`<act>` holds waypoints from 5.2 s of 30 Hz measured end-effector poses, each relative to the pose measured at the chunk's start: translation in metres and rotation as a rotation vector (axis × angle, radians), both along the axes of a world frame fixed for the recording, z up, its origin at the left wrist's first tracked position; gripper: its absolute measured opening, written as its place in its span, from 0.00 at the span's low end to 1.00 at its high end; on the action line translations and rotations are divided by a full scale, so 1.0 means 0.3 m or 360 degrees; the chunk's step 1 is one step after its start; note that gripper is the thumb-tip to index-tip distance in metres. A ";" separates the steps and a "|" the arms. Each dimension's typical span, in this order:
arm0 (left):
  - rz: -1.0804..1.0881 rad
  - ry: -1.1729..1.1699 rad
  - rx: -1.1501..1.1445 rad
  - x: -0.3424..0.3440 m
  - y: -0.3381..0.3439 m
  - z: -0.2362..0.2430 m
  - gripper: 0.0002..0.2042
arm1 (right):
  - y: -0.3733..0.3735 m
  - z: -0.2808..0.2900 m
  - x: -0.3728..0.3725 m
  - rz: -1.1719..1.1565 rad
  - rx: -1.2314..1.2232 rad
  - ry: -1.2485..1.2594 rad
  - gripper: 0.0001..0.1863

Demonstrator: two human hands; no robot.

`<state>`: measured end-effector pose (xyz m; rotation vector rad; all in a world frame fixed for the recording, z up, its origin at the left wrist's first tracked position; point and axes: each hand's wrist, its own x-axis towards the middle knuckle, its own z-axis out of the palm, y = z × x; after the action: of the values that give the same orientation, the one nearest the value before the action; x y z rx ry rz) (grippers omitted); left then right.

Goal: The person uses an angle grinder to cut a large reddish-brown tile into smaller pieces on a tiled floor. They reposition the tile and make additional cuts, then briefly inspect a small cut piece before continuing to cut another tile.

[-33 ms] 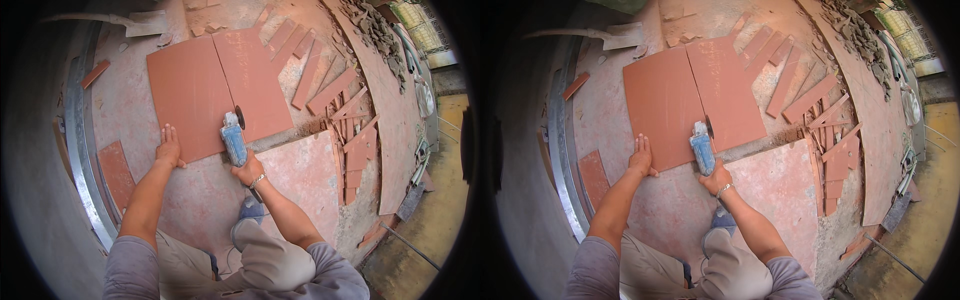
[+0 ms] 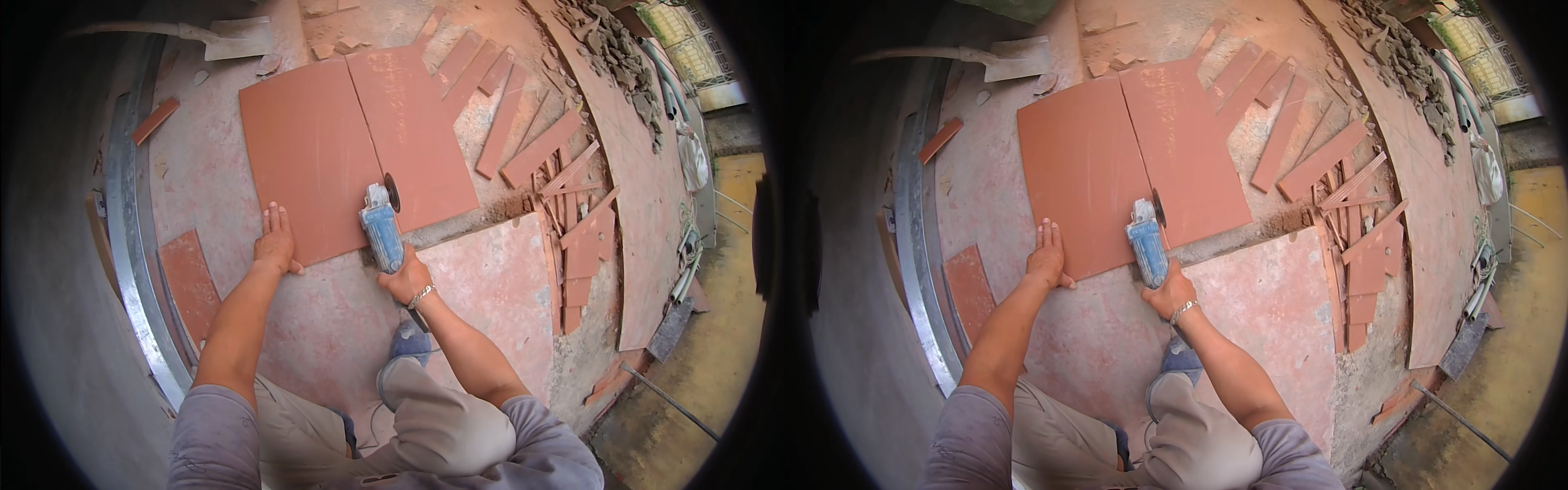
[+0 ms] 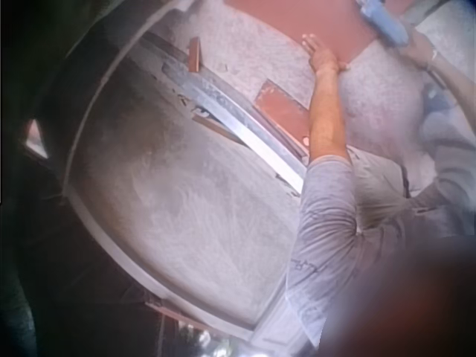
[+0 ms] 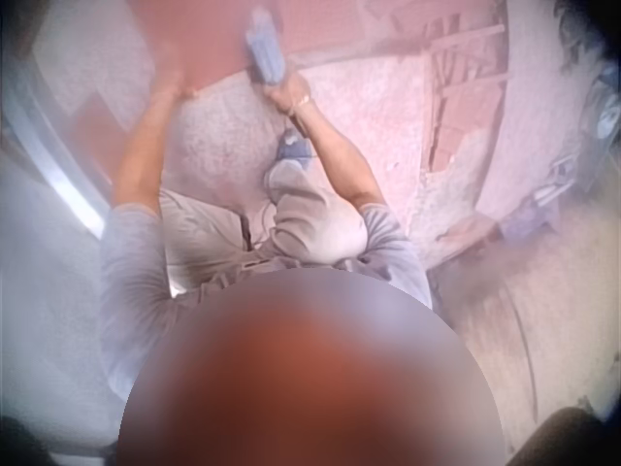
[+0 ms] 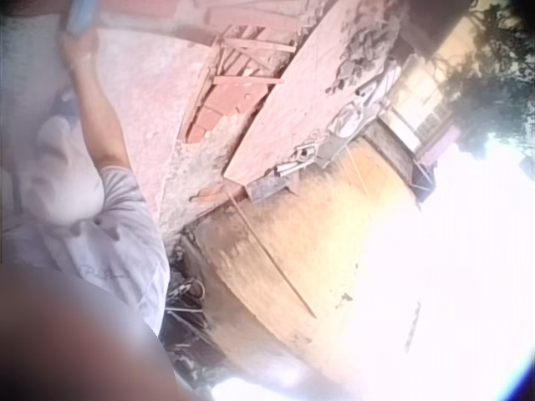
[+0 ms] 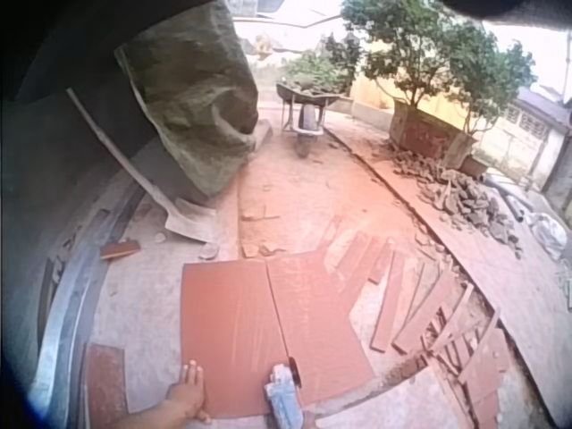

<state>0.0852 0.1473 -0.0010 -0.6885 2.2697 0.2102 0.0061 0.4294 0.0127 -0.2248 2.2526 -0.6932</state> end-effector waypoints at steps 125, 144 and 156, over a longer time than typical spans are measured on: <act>-0.0039 0.0130 -0.0039 -0.010 0.005 0.012 0.77 | 0.074 0.008 0.083 -0.0054 0.0000 -0.0025 0.46; -0.0057 0.0141 -0.0051 -0.002 -0.002 -0.008 0.77 | 0.106 -0.012 0.104 -0.0077 -0.0031 -0.0028 0.46; -0.0058 0.0134 -0.0064 -0.008 0.001 -0.009 0.77 | 0.111 0.006 0.105 -0.0055 -0.0018 -0.0066 0.46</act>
<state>0.0830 0.1476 -0.0037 -0.6699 2.3710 0.1794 0.0376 0.4628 0.0145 -0.1756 2.2180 -0.7229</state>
